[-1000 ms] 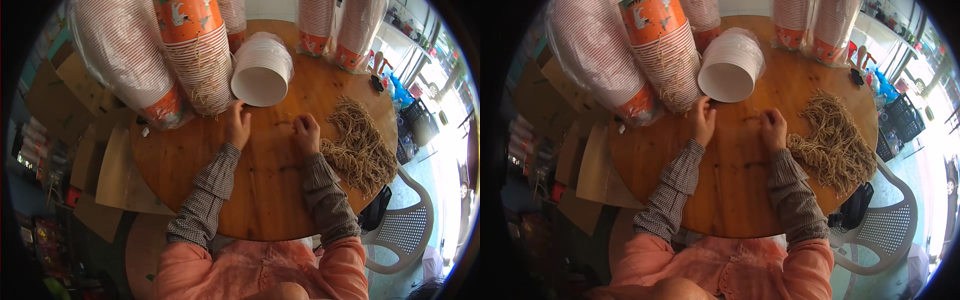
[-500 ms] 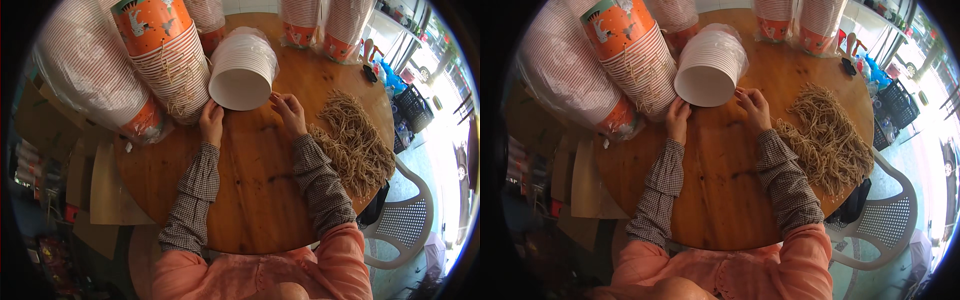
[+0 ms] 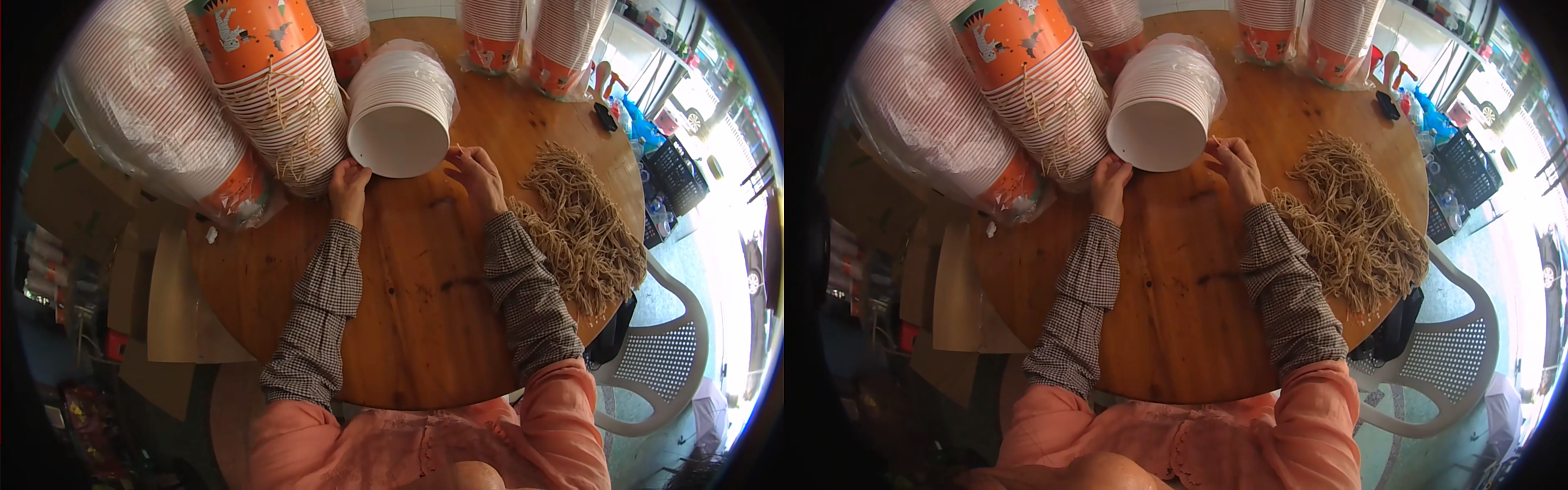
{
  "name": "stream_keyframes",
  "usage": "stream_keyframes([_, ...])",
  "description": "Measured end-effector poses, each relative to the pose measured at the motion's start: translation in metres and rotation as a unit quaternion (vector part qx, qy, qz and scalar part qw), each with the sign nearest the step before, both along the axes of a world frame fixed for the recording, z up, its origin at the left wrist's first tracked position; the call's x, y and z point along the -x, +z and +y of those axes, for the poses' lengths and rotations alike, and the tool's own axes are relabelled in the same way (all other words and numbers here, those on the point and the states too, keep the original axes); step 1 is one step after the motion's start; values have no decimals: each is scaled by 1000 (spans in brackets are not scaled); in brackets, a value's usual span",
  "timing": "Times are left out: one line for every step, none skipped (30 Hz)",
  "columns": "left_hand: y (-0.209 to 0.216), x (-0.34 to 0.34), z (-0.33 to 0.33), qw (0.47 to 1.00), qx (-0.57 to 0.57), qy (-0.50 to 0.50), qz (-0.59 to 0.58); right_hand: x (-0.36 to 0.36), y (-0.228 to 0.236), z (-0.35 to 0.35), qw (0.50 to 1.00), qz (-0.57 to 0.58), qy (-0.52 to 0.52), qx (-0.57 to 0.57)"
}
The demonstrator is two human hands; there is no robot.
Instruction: Attaching elastic handles to paper trick-or-treat buckets by threading them through holes.
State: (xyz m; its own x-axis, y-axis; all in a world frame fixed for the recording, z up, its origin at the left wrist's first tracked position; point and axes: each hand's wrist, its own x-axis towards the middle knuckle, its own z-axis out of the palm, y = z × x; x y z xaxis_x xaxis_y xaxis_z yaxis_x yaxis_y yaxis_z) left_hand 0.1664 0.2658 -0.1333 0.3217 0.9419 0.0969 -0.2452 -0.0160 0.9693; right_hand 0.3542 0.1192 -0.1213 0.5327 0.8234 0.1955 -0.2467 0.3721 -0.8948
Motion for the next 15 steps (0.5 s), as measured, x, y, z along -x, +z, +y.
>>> stream_keyframes([0, 2, 0, 1000, 6, -8, 8, 4, 6, -3, 1000, 16, 3, 4])
stream_keyframes([0, 4, -1, 1000, 13, -15, 17, 7, 10, -5, 999, 32, 7, 8])
stream_keyframes([1, 8, -2, 1000, 12, -14, 16, 8, 12, -6, 999, 32, 8, 7])
stream_keyframes([2, 10, -5, 999, 20, -21, 16, 5, 14, -8, 999, 35, 14, 11])
stream_keyframes([3, 12, -9, 999, 28, -28, 15, 3, 15, -11, 999, 37, 19, 16])
stream_keyframes([5, 13, -12, 999, 26, -29, 14, 3, 15, -14, 999, 36, 19, 14])
stream_keyframes([5, 15, -16, 999, 14, -36, 21, 2, 11, -16, 999, 30, 17, 15])
stream_keyframes([5, 17, -19, 999, 1, -43, 28, 2, 9, -17, 999, 24, 14, 16])
stream_keyframes([5, 19, -22, 999, -2, -44, 27, 1, 6, -18, 1000, 23, 14, 13])
stream_keyframes([6, 20, -28, 999, 3, -41, 32, -2, 4, -19, 1000, 13, 14, 6])
stream_keyframes([8, 19, -33, 999, 7, -39, 37, -5, 2, -21, 1000, 4, 14, -2])
stream_keyframes([9, 18, -39, 998, 5, -43, 35, -8, 0, -24, 1000, 2, 10, -3])
stream_keyframes([4, 24, -41, 999, -9, -37, 31, -2, 1, -24, 1000, 2, 9, 5])
stream_keyframes([0, 28, -41, 999, -22, -32, 27, 4, 2, -24, 1000, 1, 8, 13])
stream_keyframes([-4, 31, -40, 999, -25, -29, 28, 8, 3, -25, 1000, 2, 10, 11])
